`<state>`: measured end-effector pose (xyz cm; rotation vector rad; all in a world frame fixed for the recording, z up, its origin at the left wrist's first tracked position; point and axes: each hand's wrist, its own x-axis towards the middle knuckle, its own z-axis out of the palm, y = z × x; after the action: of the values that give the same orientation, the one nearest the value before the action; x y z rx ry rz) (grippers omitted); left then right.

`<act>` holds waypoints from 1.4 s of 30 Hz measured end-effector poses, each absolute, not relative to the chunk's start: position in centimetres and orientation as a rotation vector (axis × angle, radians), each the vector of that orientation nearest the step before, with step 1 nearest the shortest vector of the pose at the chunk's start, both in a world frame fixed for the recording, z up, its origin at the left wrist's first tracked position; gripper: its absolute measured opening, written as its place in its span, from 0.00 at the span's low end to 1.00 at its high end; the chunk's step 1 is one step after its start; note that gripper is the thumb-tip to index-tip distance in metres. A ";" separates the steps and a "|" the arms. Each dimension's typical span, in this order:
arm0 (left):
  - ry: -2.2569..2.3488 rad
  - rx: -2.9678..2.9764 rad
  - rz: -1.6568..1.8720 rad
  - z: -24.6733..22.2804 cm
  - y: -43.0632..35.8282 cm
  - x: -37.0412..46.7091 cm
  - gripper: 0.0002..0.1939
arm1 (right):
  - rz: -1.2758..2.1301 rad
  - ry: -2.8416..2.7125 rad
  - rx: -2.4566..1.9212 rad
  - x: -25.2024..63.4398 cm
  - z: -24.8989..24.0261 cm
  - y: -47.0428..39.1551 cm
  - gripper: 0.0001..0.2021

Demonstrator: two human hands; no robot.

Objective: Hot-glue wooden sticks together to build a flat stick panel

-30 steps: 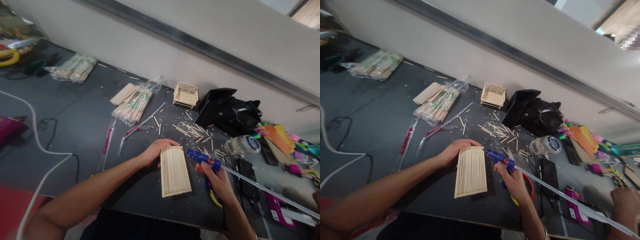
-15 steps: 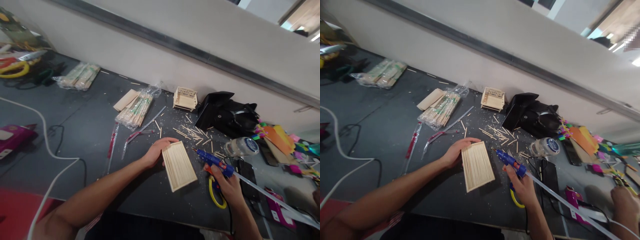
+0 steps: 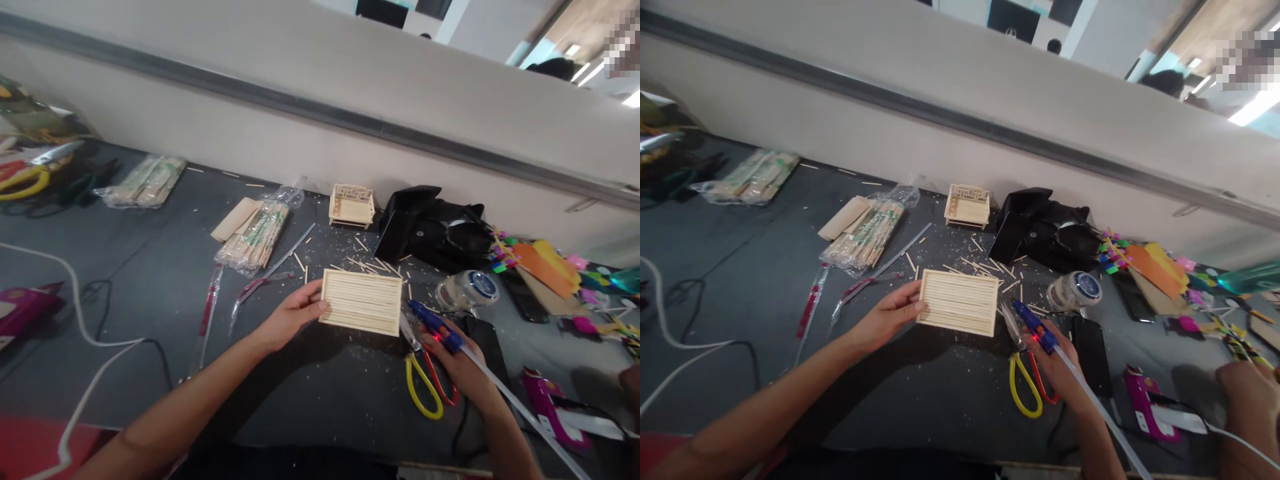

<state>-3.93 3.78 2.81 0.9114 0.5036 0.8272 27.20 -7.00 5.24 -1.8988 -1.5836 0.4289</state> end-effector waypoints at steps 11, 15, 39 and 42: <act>0.618 0.774 0.756 2.4 2.9 -3.8 0.16 | -0.333 -2.497 -1.556 30.6 4.8 -8.0 0.22; 0.599 0.733 0.778 2.3 2.3 -2.8 0.17 | -0.367 -2.550 -1.571 31.2 4.3 -7.8 0.26; 0.391 0.692 0.882 3.1 2.0 0.0 0.15 | -0.264 -2.206 -1.290 24.1 9.0 -7.1 0.08; 0.403 0.678 0.888 3.5 1.4 0.3 0.15 | -0.487 -2.207 -1.301 21.1 9.3 -6.2 0.11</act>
<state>0.33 1.38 3.52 0.6781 0.4026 0.8879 21.11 -6.24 9.28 -1.3011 -2.2065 -0.4874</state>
